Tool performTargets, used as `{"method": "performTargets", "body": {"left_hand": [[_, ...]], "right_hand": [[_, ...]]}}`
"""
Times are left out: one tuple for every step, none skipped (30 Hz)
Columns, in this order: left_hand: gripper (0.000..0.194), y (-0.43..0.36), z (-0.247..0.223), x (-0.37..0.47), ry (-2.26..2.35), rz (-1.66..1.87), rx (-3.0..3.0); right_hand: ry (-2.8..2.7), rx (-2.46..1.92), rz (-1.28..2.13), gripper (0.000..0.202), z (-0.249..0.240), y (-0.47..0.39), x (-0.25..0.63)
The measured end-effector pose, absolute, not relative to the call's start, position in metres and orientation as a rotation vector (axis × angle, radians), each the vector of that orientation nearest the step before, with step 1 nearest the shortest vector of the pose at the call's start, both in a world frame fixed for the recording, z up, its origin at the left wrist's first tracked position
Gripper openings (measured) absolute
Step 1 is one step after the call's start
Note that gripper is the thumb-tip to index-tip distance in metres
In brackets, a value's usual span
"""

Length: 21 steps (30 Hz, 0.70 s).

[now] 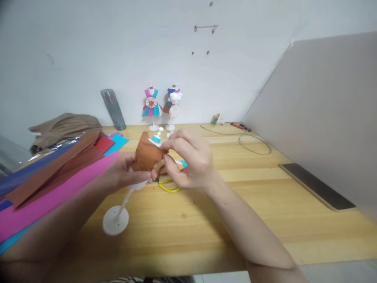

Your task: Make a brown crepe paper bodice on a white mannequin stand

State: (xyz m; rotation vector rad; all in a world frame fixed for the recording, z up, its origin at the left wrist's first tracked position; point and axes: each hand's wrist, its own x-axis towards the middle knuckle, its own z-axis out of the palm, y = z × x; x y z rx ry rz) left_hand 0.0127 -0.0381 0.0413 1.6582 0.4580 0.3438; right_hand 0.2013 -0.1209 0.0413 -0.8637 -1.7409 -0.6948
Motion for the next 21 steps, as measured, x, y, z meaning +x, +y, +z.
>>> {"method": "performTargets", "body": {"left_hand": [[0.04, -0.038, 0.041, 0.013, 0.447, 0.338, 1.634], [0.039, -0.037, 0.041, 0.013, 0.432, 0.339, 1.614], [0.038, -0.036, 0.04, 0.013, 0.417, 0.346, 1.601], [0.037, -0.036, 0.038, 0.013, 0.408, 0.354, 1.594], [0.038, -0.035, 0.036, 0.014, 0.407, 0.362, 1.592], [0.039, -0.034, 0.034, 0.014, 0.411, 0.369, 1.593], [0.042, -0.033, 0.032, 0.015, 0.42, 0.375, 1.599], [0.044, -0.033, 0.031, 0.015, 0.434, 0.38, 1.607], [0.046, -0.033, 0.029, 0.016, 0.448, 0.379, 1.616], [0.048, -0.033, 0.029, 0.016, 0.463, 0.382, 1.622], [0.05, -0.033, 0.028, 0.016, 0.473, 0.385, 1.624], [0.051, -0.033, 0.028, 0.017, 0.482, 0.387, 1.618], [0.053, -0.033, 0.028, 0.017, 0.491, 0.387, 1.602], [0.054, -0.033, 0.027, 0.018, 0.499, 0.388, 1.575], [0.055, -0.034, 0.027, 0.018, 0.509, 0.39, 1.542], [0.056, -0.034, 0.026, 0.019, 0.515, 0.391, 1.506], [0.056, -0.034, 0.025, 0.02, 0.518, 0.391, 1.473], [0.056, -0.034, 0.025, 0.02, 0.522, 0.396, 1.453], [0.054, -0.034, 0.024, 0.021, 0.528, 0.409, 1.455], [0.051, -0.034, 0.024, 0.022, 0.54, 0.433, 1.484], [0.048, -0.035, 0.024, 0.022, 0.559, 0.466, 1.537]], "right_hand": [[-1.746, -0.885, -0.673, 0.016, 0.042, -0.121, 0.202], [-1.751, -0.9, -0.658, 0.016, 0.042, -0.121, 0.202], [-1.755, -0.906, -0.649, 0.015, 0.042, -0.121, 0.203], [-1.76, -0.904, -0.649, 0.015, 0.042, -0.121, 0.203], [-1.763, -0.903, -0.66, 0.016, 0.041, -0.12, 0.202], [-1.766, -0.903, -0.681, 0.016, 0.04, -0.12, 0.202], [-1.767, -0.908, -0.71, 0.016, 0.039, -0.119, 0.202], [-1.767, -0.918, -0.743, 0.017, 0.037, -0.118, 0.202], [-1.765, -0.93, -0.775, 0.017, 0.036, -0.117, 0.202], [-1.76, -0.941, -0.806, 0.017, 0.035, -0.117, 0.202], [-1.753, -0.951, -0.833, 0.017, 0.034, -0.116, 0.202], [-1.743, -0.963, -0.858, 0.017, 0.034, -0.115, 0.202], [-1.73, -0.973, -0.882, 0.017, 0.033, -0.114, 0.202], [-1.72, -0.983, -0.902, 0.017, 0.032, -0.113, 0.202], [-1.713, -0.99, -0.915, 0.018, 0.031, -0.113, 0.202], [-1.708, -0.994, -0.919, 0.018, 0.03, -0.112, 0.201], [-1.707, -0.996, -0.914, 0.018, 0.029, -0.111, 0.201], [-1.708, -0.996, -0.899, 0.018, 0.028, -0.111, 0.2], [-1.713, -0.997, -0.873, 0.018, 0.027, -0.111, 0.198], [-1.723, -0.999, -0.841, 0.017, 0.026, -0.111, 0.197], [-1.734, -1.0, -0.803, 0.016, 0.026, -0.112, 0.196]]}}
